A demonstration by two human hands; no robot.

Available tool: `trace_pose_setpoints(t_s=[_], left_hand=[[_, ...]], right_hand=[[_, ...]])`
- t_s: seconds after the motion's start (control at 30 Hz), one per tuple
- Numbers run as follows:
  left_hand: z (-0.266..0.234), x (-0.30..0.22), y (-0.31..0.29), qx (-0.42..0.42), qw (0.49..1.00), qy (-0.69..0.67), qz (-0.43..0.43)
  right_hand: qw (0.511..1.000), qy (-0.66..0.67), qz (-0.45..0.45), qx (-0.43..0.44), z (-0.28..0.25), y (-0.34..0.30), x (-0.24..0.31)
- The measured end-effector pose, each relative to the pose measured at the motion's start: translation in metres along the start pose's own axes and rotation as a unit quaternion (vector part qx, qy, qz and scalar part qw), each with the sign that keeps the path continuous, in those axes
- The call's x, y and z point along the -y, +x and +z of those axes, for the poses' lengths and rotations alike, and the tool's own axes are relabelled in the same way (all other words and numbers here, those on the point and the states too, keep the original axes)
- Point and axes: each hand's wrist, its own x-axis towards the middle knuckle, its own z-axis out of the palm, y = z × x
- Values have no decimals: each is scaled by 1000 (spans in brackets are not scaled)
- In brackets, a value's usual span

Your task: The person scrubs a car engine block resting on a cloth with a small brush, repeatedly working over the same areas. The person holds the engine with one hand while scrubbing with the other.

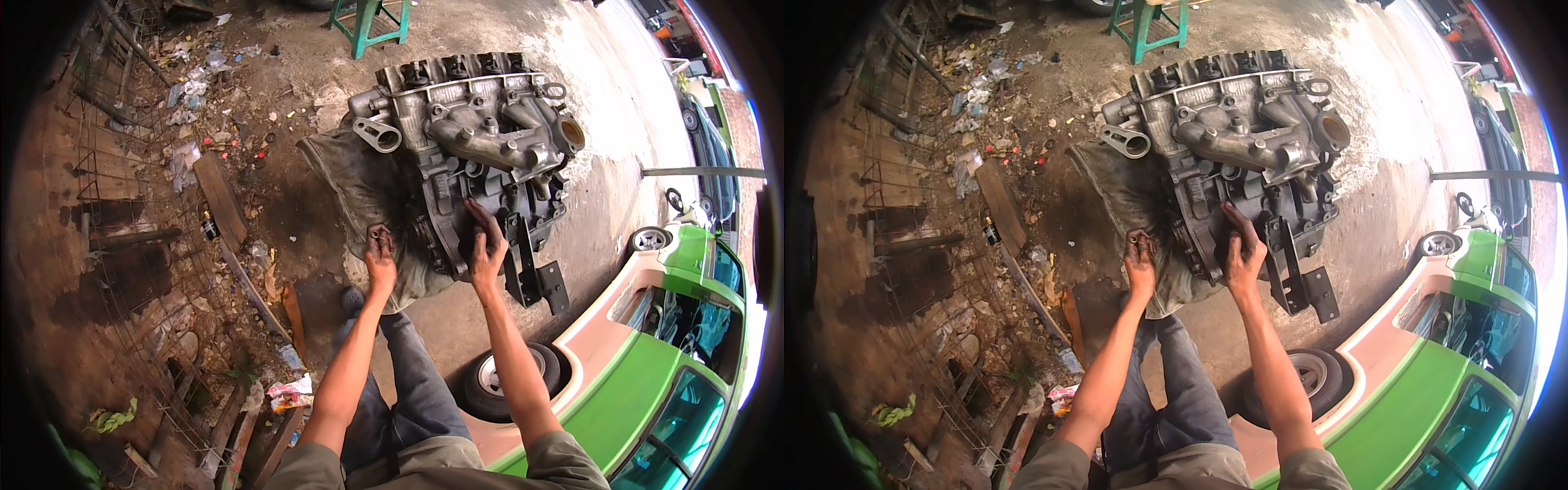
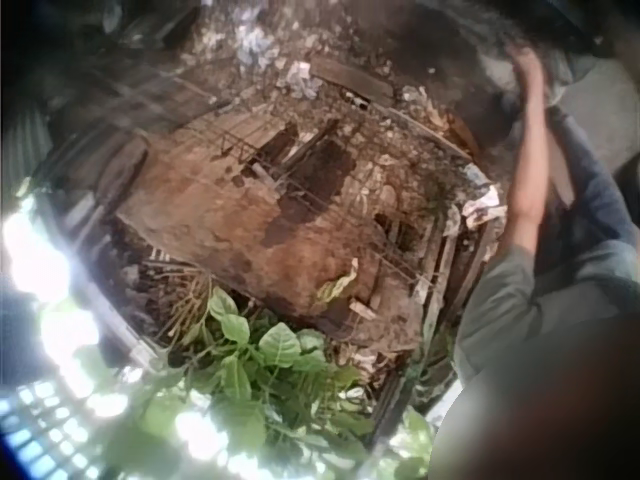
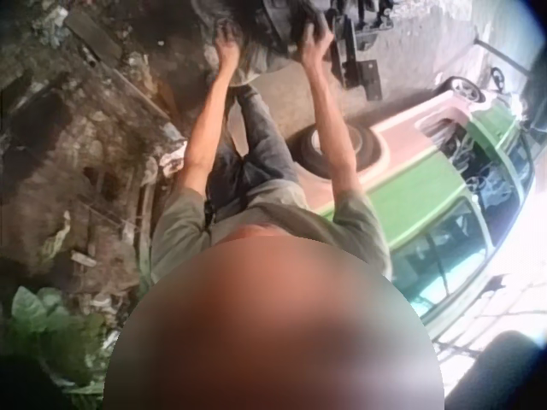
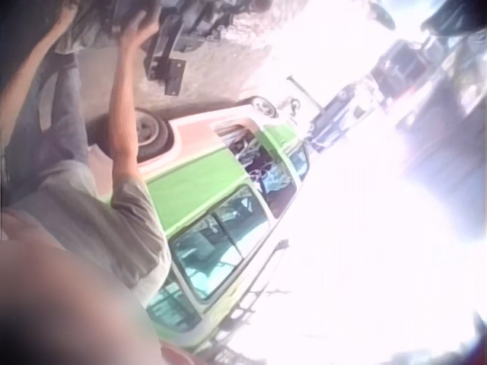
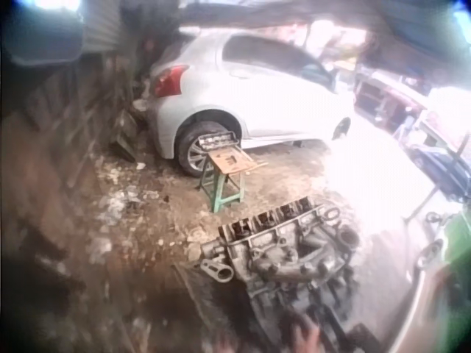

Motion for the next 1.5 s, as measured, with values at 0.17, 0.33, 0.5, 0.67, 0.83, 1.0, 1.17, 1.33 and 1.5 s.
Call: trace_pose_setpoints(t_s=[0.17,0.33,0.5,0.67,0.83,1.0,1.17,1.33,1.5], left_hand=[[-13,7,16,20,994,-105,-12],[-16,7,24,72,991,-101,-43],[-13,4,47,101,987,-97,-84],[-17,-7,85,142,985,23,-90],[-16,-12,112,197,961,-39,-190],[-13,-10,126,197,952,-52,-230],[-7,-3,133,193,949,-43,-247],[-4,9,143,221,933,-59,-279],[-10,12,156,275,894,-116,-336]], right_hand=[[994,8,18,-112,34,-87,7],[980,-148,91,-99,62,-146,0],[970,-156,132,-132,83,-154,-14],[958,-145,222,-111,110,-172,-7],[943,-190,249,-114,142,-170,-43],[916,-200,335,-88,169,-149,-77],[919,-185,348,-11,160,-149,-79],[904,-253,339,52,155,-146,-82],[880,-254,384,113,146,-144,-86]])
